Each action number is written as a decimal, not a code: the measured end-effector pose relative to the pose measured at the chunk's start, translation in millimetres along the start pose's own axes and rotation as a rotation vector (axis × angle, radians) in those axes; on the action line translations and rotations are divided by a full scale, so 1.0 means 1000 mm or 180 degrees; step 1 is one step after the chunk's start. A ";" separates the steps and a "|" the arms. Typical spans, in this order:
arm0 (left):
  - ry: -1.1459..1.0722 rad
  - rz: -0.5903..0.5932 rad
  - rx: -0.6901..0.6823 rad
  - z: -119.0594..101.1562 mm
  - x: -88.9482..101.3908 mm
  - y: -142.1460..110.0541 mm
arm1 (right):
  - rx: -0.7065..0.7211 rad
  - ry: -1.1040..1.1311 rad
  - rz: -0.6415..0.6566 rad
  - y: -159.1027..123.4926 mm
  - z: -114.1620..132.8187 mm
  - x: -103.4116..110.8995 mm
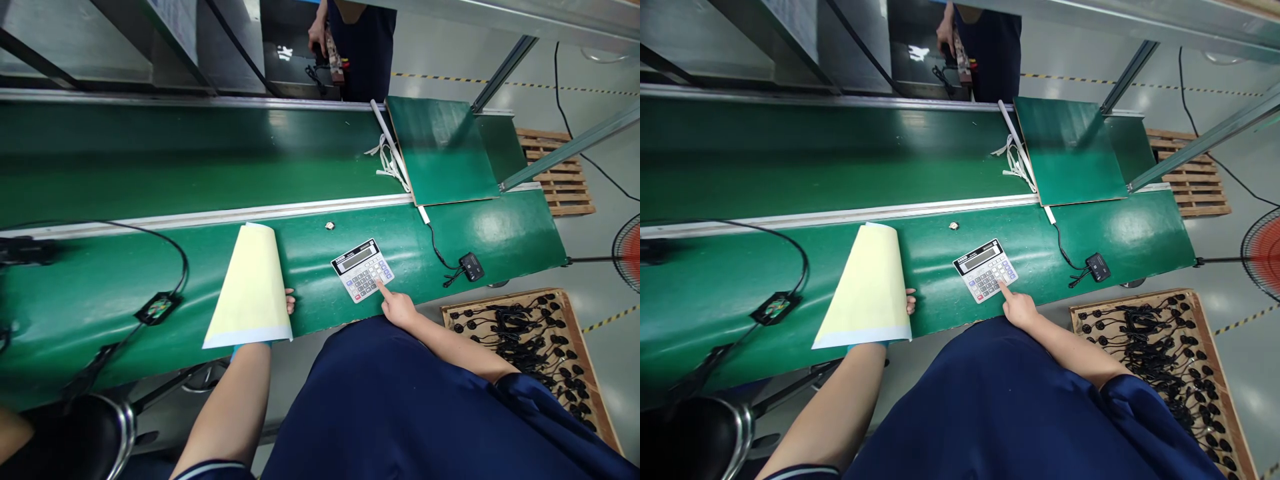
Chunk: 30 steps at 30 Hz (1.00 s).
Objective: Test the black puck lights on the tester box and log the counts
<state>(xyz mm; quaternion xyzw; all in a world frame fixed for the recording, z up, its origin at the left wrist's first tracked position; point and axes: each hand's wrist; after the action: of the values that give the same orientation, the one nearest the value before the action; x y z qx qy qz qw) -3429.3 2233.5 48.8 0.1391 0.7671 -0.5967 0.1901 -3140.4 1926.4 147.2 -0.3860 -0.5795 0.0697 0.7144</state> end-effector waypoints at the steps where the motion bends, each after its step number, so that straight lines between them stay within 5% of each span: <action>1: 0.0019 0.0006 0.0005 0.000 -0.001 -0.001 | 0.0021 -0.0004 0.0005 0.000 0.001 0.000; 18: -0.0022 0.0241 0.0037 -0.003 0.017 0.010 | 0.0720 -0.0179 0.0246 0.010 0.019 0.011; 30: 0.0187 0.0205 -0.0056 -0.001 0.006 0.004 | 0.0094 0.0019 0.0029 0.004 0.005 0.003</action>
<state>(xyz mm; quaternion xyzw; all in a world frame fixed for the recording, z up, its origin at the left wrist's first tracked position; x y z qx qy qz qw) -3433.0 2235.2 42.8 0.1796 0.7726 -0.5792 0.1878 -3142.3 1933.6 147.1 -0.3783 -0.5745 0.0803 0.7214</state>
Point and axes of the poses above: each hand's wrist, its own y-axis towards the middle knuckle, its own x-axis out of the back of the hand, z = x × y, and after that the axes turned 13 degrees about -y, right-handed
